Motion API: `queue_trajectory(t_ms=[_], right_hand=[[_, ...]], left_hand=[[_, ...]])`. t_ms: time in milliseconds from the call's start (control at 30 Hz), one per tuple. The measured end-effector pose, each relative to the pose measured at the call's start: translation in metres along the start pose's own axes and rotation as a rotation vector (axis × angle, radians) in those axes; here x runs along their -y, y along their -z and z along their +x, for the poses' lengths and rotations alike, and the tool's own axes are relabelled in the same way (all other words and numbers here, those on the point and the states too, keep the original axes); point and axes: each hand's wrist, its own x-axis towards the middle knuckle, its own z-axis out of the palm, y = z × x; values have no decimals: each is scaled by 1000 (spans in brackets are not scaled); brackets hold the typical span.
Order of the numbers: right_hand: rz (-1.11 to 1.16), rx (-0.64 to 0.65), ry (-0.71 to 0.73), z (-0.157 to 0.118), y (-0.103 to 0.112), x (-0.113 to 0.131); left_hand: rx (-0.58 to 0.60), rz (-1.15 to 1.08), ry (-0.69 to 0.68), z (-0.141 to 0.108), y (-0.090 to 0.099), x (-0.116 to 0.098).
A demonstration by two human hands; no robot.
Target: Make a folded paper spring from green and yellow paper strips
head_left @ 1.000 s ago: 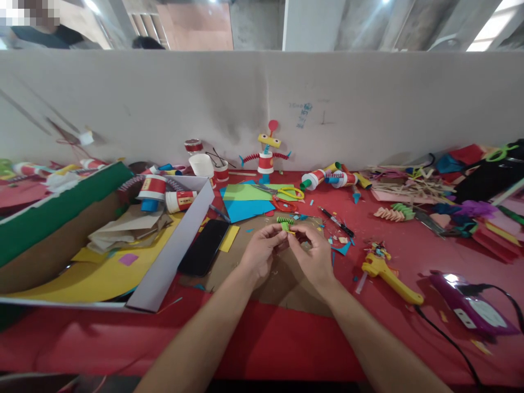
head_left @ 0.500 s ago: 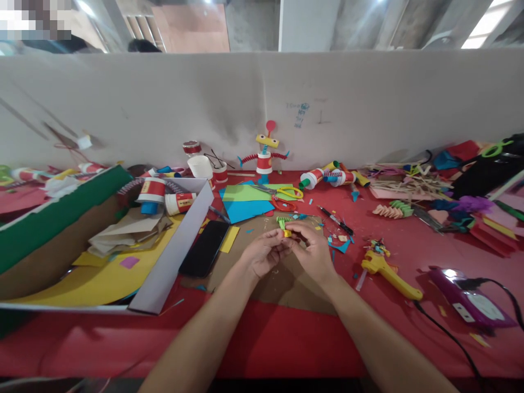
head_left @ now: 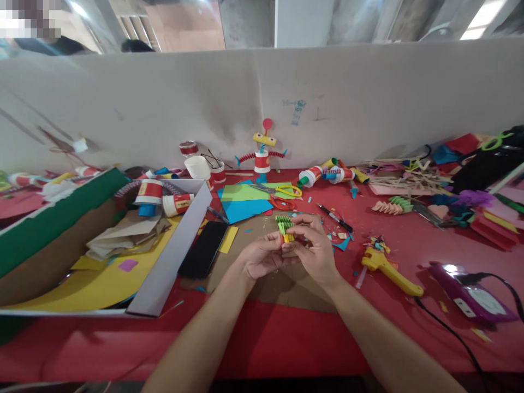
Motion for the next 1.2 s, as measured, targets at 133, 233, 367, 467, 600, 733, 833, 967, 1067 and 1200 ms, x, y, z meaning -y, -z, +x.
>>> queue_trajectory(t_ms=[133,233,367,467,600,733,833,967,1067,1200], right_hand=[[-4,11,3,-1,-1,2],[-13,11,23,-3,0,3],[-51,-8,61,-3,0,1],[-70,-11,59,-2,-1,1],[-79,-82,-46,0,-3,4],[-26,-49,-126,1,-5,7],[9,-28,-139,1,-5,5],[-3,-27,-186,0,-3,3],[-67,-32,-207,-1,-3,2],[75,3,-356,-2,-4,-3]], left_hand=[[-13,48,-19,0,0,-1],[-68,66,-38,0,-4,0],[-112,39,-66,-1,-11,1],[-138,44,-109,-1,-14,2],[-329,151,-282,3,-18,4],[-435,327,-390,4,-28,5],[-487,381,-428,4,-34,6],[-530,432,-461,5,-36,6],[-518,426,-457,5,-35,8],[-527,414,-462,6,-34,11]])
